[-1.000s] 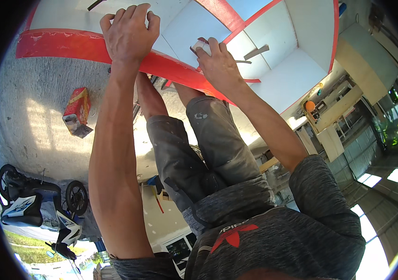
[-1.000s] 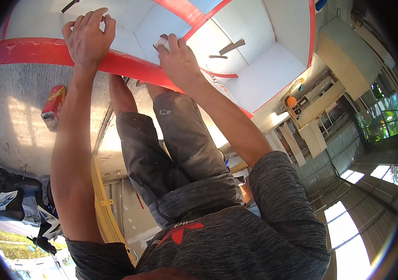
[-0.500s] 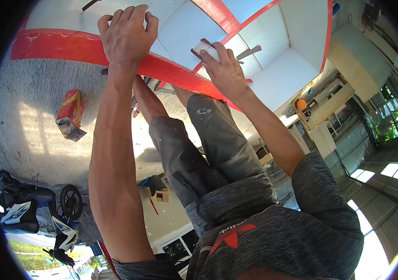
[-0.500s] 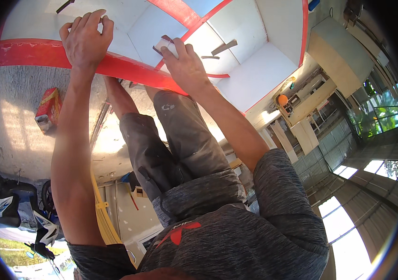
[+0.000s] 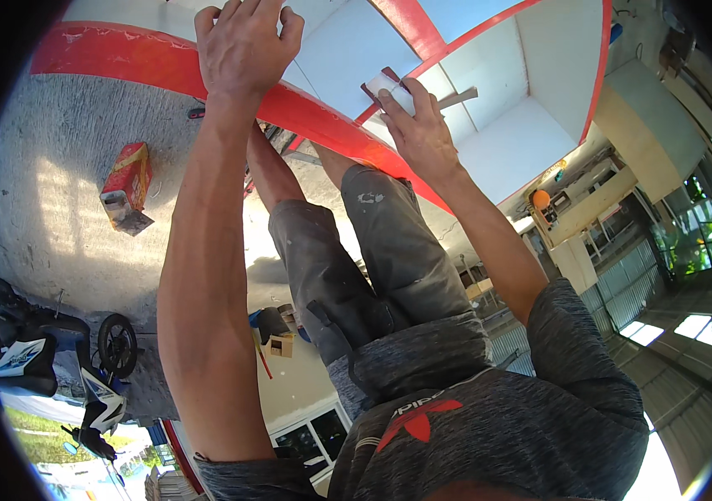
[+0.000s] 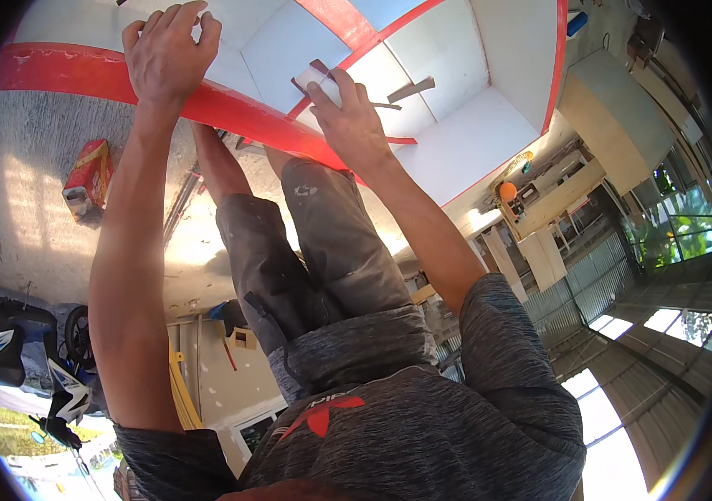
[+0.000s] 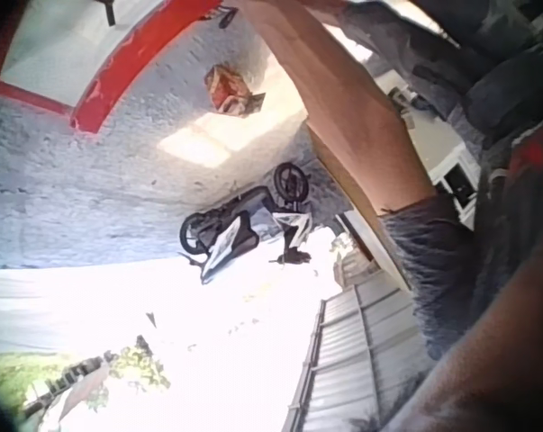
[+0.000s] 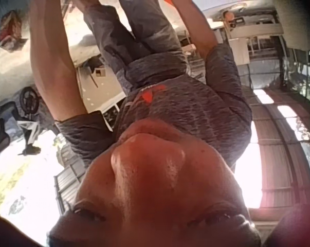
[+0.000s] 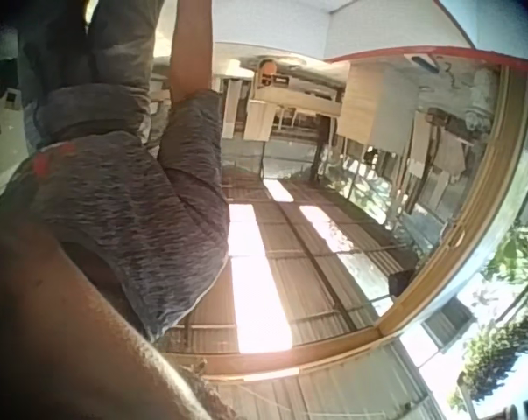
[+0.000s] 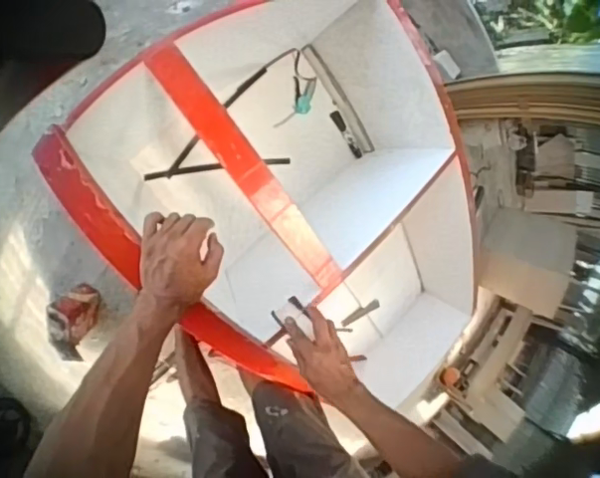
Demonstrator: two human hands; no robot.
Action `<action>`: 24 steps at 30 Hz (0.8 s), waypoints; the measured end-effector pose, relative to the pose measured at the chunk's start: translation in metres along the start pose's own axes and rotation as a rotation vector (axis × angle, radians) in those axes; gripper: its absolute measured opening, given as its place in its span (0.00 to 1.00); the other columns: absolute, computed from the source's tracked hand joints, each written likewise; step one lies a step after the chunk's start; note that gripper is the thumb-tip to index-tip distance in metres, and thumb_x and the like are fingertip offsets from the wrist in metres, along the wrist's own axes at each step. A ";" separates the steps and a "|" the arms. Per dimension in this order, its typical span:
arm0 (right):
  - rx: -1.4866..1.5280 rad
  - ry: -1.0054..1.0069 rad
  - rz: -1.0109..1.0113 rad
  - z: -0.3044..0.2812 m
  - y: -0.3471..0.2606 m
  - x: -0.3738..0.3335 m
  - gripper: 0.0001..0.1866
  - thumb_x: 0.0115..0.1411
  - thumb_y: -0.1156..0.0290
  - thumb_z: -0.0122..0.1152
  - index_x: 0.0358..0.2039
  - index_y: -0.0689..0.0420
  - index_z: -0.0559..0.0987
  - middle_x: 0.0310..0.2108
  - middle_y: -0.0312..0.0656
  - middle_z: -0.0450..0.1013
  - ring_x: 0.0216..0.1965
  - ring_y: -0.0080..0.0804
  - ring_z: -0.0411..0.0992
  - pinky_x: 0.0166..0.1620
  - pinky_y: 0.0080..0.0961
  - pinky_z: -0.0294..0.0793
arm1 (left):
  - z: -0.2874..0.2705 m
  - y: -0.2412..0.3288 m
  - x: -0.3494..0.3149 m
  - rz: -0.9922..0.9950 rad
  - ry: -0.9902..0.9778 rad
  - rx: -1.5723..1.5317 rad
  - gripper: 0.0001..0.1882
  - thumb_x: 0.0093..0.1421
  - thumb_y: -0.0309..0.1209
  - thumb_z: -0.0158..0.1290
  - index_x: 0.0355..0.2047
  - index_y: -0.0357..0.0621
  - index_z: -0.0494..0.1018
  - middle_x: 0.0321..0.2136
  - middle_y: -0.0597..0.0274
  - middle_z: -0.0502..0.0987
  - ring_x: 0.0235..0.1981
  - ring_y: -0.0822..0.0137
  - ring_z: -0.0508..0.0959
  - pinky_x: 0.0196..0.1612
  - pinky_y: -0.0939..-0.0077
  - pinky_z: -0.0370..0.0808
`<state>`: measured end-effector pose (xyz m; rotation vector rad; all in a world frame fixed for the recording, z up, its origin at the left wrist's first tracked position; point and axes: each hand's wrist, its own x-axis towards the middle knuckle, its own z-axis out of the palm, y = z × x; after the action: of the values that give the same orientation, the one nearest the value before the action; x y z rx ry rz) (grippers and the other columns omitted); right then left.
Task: The recorder is sanding the edges and surfaces of a wooden cabinet frame using sandpaper.
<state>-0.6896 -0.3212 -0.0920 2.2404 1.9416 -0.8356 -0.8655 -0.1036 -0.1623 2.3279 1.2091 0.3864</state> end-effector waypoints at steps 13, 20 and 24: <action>0.053 0.096 0.025 0.017 -0.005 0.014 0.23 0.59 0.73 0.68 0.56 0.53 0.79 0.57 0.55 0.64 0.47 0.55 0.71 0.47 0.42 0.80 | 0.002 -0.002 0.006 0.001 0.042 -0.003 0.08 0.57 0.30 0.58 0.35 0.39 0.81 0.30 0.55 0.82 0.36 0.59 0.80 0.51 0.59 0.67; 0.025 0.072 0.014 0.016 -0.005 0.010 0.23 0.58 0.74 0.68 0.56 0.52 0.80 0.57 0.54 0.64 0.47 0.53 0.71 0.44 0.41 0.82 | 0.003 -0.003 0.002 0.000 0.042 -0.024 0.08 0.57 0.31 0.58 0.34 0.39 0.81 0.31 0.55 0.82 0.36 0.58 0.80 0.51 0.59 0.67; 0.023 -0.005 -0.013 0.011 -0.023 -0.007 0.21 0.60 0.73 0.67 0.55 0.51 0.80 0.56 0.52 0.64 0.45 0.52 0.71 0.43 0.41 0.82 | 0.005 -0.004 0.005 -0.001 0.065 -0.008 0.08 0.57 0.31 0.58 0.34 0.39 0.80 0.30 0.56 0.83 0.35 0.58 0.80 0.51 0.58 0.67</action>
<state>-0.7152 -0.3266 -0.0912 2.2384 1.9563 -0.8686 -0.8633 -0.0992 -0.1688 2.3237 1.2366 0.4687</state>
